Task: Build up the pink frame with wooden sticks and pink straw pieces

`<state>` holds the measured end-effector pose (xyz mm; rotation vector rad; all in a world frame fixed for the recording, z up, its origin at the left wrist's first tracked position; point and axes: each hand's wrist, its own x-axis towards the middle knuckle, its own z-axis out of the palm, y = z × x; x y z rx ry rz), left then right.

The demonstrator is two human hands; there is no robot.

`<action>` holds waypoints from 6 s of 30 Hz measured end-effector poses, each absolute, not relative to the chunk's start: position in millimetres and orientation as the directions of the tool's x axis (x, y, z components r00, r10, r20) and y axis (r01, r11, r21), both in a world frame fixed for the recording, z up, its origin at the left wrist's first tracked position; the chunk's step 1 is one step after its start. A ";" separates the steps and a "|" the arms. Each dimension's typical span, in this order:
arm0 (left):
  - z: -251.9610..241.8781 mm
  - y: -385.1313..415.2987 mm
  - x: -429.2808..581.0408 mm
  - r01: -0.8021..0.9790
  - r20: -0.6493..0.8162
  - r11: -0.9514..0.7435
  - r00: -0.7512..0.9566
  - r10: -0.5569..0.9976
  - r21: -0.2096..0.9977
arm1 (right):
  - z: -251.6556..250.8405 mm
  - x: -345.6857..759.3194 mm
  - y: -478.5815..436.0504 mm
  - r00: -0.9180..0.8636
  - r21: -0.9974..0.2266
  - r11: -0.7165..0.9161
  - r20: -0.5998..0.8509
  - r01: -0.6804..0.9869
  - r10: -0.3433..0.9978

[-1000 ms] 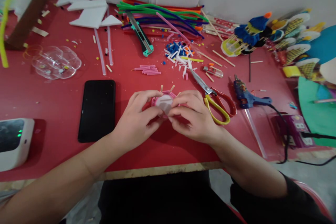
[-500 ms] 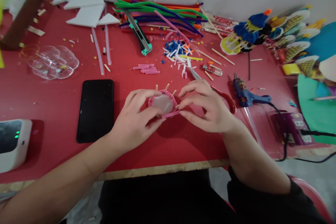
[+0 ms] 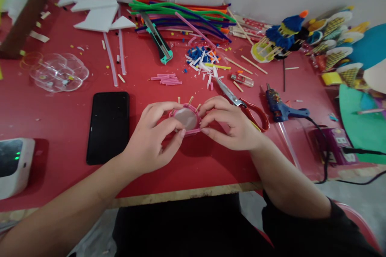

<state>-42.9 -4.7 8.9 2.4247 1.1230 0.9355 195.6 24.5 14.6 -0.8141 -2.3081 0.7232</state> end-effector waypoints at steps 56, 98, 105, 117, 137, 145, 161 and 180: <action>8.2 0.0 -45.5 0.536 0.372 -0.701 0.600 0.708 0.471 | 11.6 178.0 3.2 -0.599 -0.515 0.721 0.417 0.464 0.684; 13.7 -10.6 -41.1 0.637 0.468 -0.545 0.307 0.828 0.545 | 14.6 177.9 3.3 -0.401 -0.617 0.684 0.556 0.389 0.728; 11.0 -13.7 -41.0 0.592 0.529 -0.624 0.356 0.770 0.510 | 22.5 181.2 0.9 -0.432 -0.470 0.775 0.647 0.422 0.628; 11.5 -18.3 -41.3 0.619 0.569 -0.677 0.413 0.711 0.397 | 19.5 179.6 -5.9 -0.466 -0.364 0.755 0.616 0.546 0.635; 17.4 -18.4 -41.2 0.594 0.662 -0.753 0.448 0.601 0.282 | 22.9 176.6 -8.3 -0.473 -0.270 0.782 0.671 0.561 0.571; 18.3 -18.5 -41.6 0.583 0.675 -0.767 0.455 0.580 0.266 | 22.1 177.3 -9.7 -0.481 -0.264 0.793 0.676 0.549 0.558; 18.0 -22.3 -38.5 0.603 0.658 -0.745 0.442 0.609 0.285 | 20.6 178.1 -8.9 -0.550 -0.092 0.843 0.719 0.530 0.424; 15.9 -21.5 -38.5 0.585 0.638 -0.693 0.351 0.685 0.422 | 16.9 178.7 -7.7 -0.539 -0.102 0.823 0.709 0.559 0.454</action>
